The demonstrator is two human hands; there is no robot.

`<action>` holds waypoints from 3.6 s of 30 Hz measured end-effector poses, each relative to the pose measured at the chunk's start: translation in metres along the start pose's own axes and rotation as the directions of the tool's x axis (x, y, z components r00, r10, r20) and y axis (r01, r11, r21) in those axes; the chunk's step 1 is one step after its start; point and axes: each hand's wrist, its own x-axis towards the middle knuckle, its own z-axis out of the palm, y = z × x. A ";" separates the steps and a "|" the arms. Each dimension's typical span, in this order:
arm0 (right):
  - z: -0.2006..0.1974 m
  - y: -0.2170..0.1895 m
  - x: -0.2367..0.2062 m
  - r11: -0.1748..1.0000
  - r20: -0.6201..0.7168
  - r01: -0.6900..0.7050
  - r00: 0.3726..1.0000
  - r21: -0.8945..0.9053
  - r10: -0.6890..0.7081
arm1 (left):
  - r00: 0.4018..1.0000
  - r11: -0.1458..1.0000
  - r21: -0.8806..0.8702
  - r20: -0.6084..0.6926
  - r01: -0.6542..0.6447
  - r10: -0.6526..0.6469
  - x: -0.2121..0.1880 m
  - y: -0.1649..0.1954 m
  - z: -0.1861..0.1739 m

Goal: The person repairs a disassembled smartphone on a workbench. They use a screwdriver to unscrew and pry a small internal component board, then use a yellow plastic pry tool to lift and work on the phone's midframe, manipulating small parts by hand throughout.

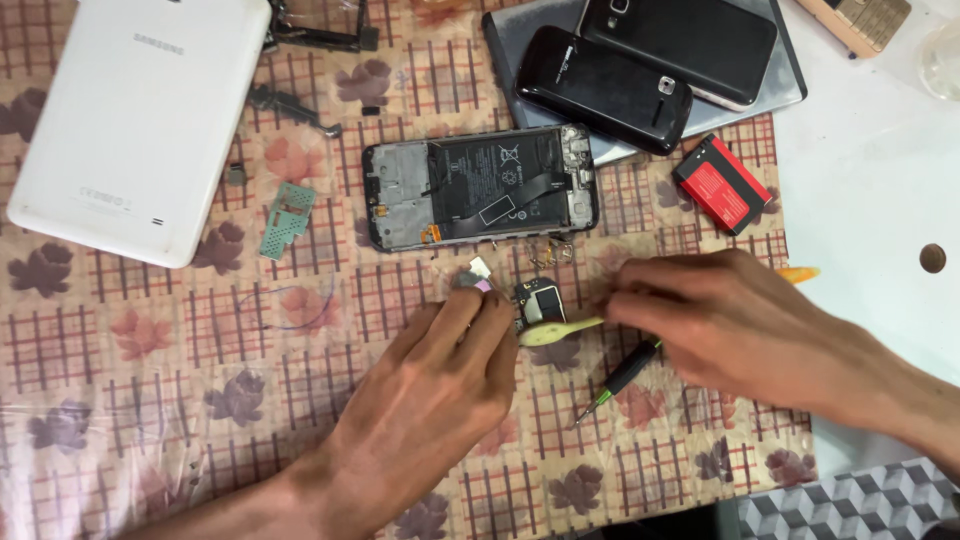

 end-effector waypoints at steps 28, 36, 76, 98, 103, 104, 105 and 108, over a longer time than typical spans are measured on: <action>-0.038 -0.010 0.026 0.956 0.205 -0.280 0.944 0.081 0.259 | 0.992 0.867 -0.483 0.067 0.123 -0.103 0.005 -0.020 0.006; -0.012 -0.019 0.020 0.967 0.273 -0.250 0.935 0.057 0.225 | 0.996 0.942 -0.326 0.065 0.077 -0.058 0.006 -0.015 0.006; -0.026 -0.018 0.029 0.974 -0.038 -0.186 0.981 0.130 0.192 | 0.998 0.930 -0.364 0.027 0.061 -0.055 0.009 -0.017 0.003; -0.019 -0.012 0.025 0.945 0.052 -0.252 0.968 0.206 0.247 | 0.996 0.950 -0.304 0.079 0.068 -0.046 0.008 -0.015 0.006; -0.025 -0.018 0.009 0.895 0.247 -0.434 0.883 0.104 0.399 | 0.998 0.938 -0.341 0.013 0.063 -0.063 0.007 -0.017 0.007; -0.029 -0.019 0.005 0.884 0.299 -0.465 0.851 0.048 0.431 | 0.998 0.932 -0.358 0.013 0.063 -0.062 0.007 -0.017 0.007; -0.030 -0.021 0.005 0.876 0.316 -0.482 0.835 0.023 0.451 | 0.998 0.924 -0.378 0.014 0.064 -0.063 0.007 -0.017 0.007; -0.027 -0.025 0.009 0.886 0.268 -0.463 0.856 0.013 0.443 | 0.998 0.953 -0.300 0.056 0.043 -0.027 0.006 -0.016 0.005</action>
